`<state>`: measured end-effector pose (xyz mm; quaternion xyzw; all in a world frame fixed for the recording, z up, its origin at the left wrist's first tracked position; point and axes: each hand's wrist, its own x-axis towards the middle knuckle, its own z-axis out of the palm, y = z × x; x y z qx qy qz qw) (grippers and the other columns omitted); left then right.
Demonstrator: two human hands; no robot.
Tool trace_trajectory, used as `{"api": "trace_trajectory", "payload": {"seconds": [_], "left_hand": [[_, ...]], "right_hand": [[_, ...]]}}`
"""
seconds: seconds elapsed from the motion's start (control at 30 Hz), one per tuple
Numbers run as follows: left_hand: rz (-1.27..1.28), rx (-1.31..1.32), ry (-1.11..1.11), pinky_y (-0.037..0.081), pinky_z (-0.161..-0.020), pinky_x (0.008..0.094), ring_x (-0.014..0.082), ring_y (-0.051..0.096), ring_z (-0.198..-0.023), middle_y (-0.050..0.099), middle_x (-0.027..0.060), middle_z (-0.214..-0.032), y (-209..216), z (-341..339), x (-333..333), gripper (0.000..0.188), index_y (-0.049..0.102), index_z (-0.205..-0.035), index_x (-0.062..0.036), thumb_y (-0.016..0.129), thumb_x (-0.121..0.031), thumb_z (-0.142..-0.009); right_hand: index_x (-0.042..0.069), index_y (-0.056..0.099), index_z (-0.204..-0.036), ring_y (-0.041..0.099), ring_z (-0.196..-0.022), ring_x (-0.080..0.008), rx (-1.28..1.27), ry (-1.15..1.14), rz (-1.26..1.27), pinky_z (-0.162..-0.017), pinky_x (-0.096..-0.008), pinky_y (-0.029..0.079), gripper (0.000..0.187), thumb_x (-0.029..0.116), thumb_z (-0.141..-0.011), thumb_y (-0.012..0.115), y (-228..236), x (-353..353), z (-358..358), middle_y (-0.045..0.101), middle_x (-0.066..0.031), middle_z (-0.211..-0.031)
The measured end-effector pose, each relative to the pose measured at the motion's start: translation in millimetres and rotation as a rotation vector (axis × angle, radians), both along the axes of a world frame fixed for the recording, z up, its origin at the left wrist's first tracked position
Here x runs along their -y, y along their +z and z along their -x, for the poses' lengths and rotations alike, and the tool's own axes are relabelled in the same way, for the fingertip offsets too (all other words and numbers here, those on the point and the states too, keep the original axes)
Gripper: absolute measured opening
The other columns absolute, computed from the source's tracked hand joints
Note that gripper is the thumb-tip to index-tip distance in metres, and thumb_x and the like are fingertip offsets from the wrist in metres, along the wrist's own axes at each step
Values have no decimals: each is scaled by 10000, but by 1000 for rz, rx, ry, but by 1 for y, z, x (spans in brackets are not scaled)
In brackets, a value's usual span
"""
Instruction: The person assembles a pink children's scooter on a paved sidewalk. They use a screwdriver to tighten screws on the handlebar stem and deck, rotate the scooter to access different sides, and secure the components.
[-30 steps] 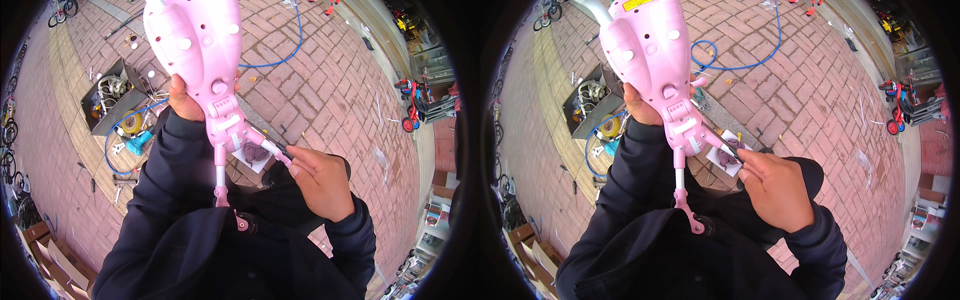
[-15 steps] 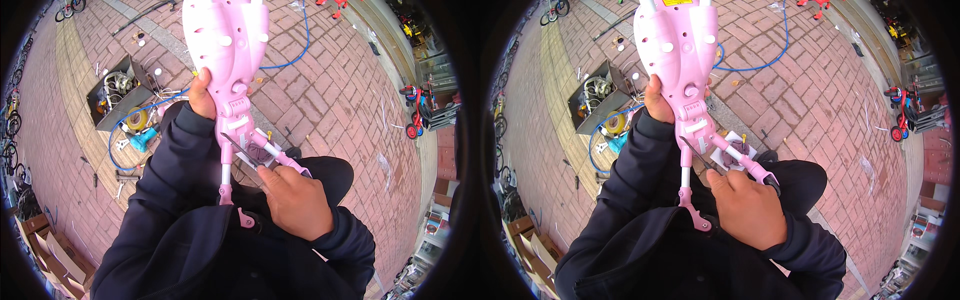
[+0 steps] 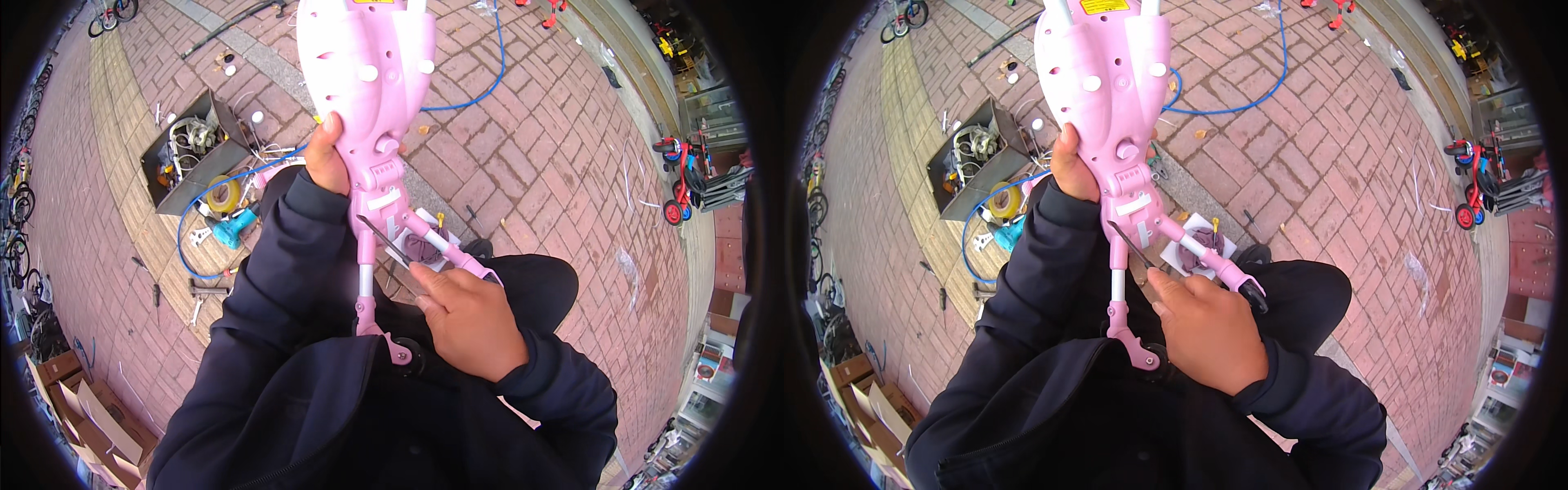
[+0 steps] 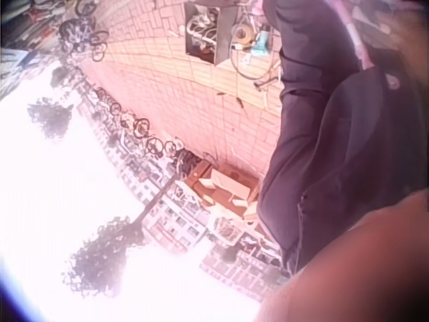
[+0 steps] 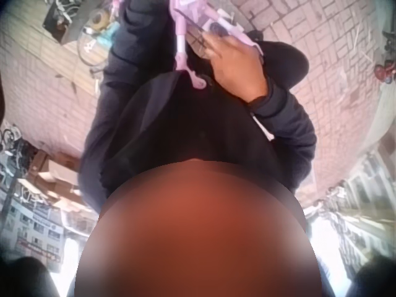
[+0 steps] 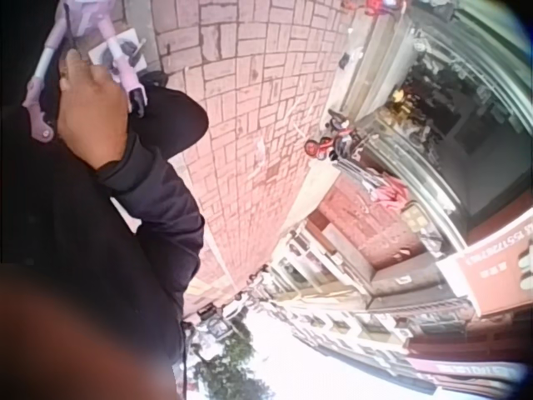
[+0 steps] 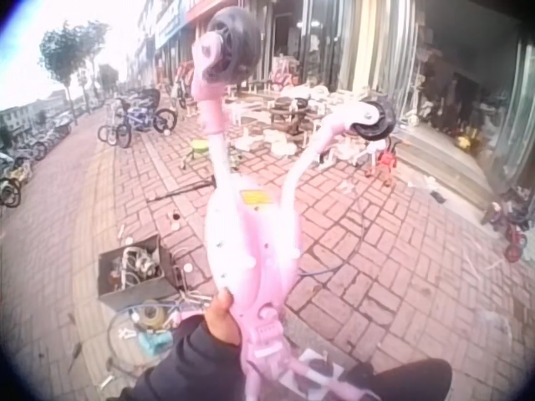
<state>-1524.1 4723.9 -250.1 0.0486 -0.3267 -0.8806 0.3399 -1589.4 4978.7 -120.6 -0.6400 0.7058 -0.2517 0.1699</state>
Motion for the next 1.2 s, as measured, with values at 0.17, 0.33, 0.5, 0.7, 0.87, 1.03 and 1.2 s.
{"api": "trace_trajectory", "payload": {"seconds": [0.17, 0.33, 0.5, 0.7, 0.87, 1.03, 1.2], "left_hand": [[93, 103, -4, 612, -889, 467, 372, 719, -1028, 667, 261, -1255, 0, -2, 2, 1109, 437, -1506, 34, 696, -775, -793], [102, 108, -18, 615, -875, 477, 373, 720, -1025, 664, 250, -1271, -2, 0, 0, 1089, 442, -1501, 33, 702, -761, -802], [95, 110, -27, 620, -868, 485, 376, 722, -1024, 659, 251, -1282, 0, 1, -1, 1073, 444, -1499, 33, 694, -756, -817], [59, 73, -12, 613, -842, 431, 322, 716, -1000, 672, 214, -1231, 2, 3, -4, 1027, 470, -1476, 26, 702, -739, -831], [50, 55, -11, 604, -831, 398, 290, 708, -988, 675, 193, -1217, 5, 2, -6, 1004, 480, -1467, 19, 708, -728, -835], [64, 44, -35, 602, -820, 402, 292, 707, -977, 675, 196, -1215, 5, 2, -5, 997, 483, -1463, 22, 698, -727, -841], [64, 63, -17, 607, -820, 407, 301, 712, -980, 680, 208, -1209, 4, 2, -4, 988, 496, -1449, 28, 695, -726, -843]], "right_hand": [[-27, 648, -1375, 675, -760, -167, 610, -272, -240, -719, -304, 536, 410, 93, -984, 673, -3, -4, 6, 719, -119, -881], [-36, 643, -1367, 633, -763, -144, 896, -379, -342, -761, -303, 537, 395, 55, -983, 661, 1, -8, 12, 689, -98, -871], [-30, 661, -1335, 701, -815, -194, 440, -224, -263, -776, -315, 551, 378, 60, -968, 681, 14, -32, 20, 724, -140, -935], [-11, 679, -1319, 741, -868, -246, 457, -240, -275, -800, -334, 566, 373, 76, -957, 701, 8, -42, 22, 747, -179, -984], [-11, 686, -1311, 743, -873, -251, 463, -245, -259, -806, -335, 572, 370, 82, -954, 705, 6, -43, 20, 749, -183, -988], [-12, 690, -1301, 746, -874, -261, 424, -234, -248, -796, -343, 572, 366, 86, -950, 713, 6, -42, 23, 748, -178, -989], [-7, 692, -1292, 739, -862, -297, 357, -205, -225, -797, -355, 574, 369, 88, -938, 728, 3, -42, 22, 735, -167, -966]]}}
